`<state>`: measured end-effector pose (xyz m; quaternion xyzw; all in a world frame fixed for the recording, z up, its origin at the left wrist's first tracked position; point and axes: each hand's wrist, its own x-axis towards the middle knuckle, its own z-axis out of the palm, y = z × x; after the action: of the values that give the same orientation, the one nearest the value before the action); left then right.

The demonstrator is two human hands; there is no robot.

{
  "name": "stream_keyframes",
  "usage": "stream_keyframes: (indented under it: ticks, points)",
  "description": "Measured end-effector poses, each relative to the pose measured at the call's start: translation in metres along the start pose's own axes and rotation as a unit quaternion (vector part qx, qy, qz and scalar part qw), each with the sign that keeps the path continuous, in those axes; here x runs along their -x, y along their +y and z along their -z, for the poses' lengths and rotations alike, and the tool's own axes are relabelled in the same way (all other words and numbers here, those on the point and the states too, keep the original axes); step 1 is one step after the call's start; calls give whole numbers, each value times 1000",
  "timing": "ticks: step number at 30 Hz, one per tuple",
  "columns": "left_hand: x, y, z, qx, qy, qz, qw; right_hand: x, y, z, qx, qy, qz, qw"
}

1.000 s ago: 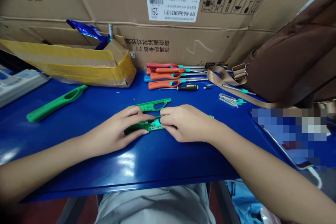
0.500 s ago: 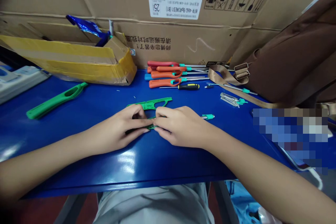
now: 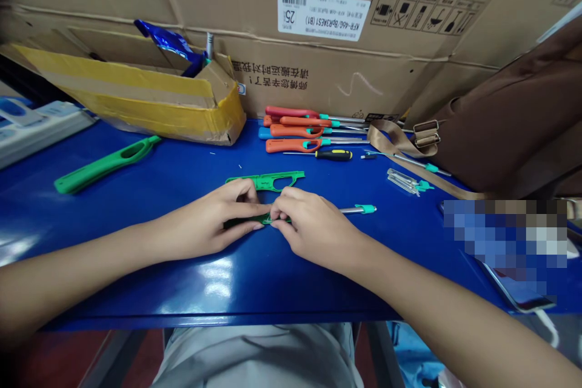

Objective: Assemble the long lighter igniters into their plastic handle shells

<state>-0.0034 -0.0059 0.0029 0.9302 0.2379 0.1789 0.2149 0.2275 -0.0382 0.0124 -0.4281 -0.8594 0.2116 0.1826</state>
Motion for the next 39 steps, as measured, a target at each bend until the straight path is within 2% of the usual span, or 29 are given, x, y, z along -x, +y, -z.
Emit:
stream_keyframes:
  ticks: [3,5,8,11,18,25,39]
  points:
    - [1,-1,-1,-16,-2,-10,1000,-1,-1,6,-52,5,-22,998]
    - [1,-1,-1,-33,-4,-17,999,-1,-1,13,-113,-7,-77,991]
    - [2,0,0,-64,-9,-29,997,-2,4,24,-234,-45,-176,955]
    - [1,1,1,-88,-16,-36,995,-3,12,28,-305,-51,-194,931]
    - [2,2,1,-110,-24,-34,993,-9,19,20,-216,-49,-152,963]
    - [2,0,-2,-104,-14,-44,993,-14,17,17,-183,-38,-196,963]
    - [-1,5,1,-161,-34,-61,985,-13,17,15,-122,-21,-191,974]
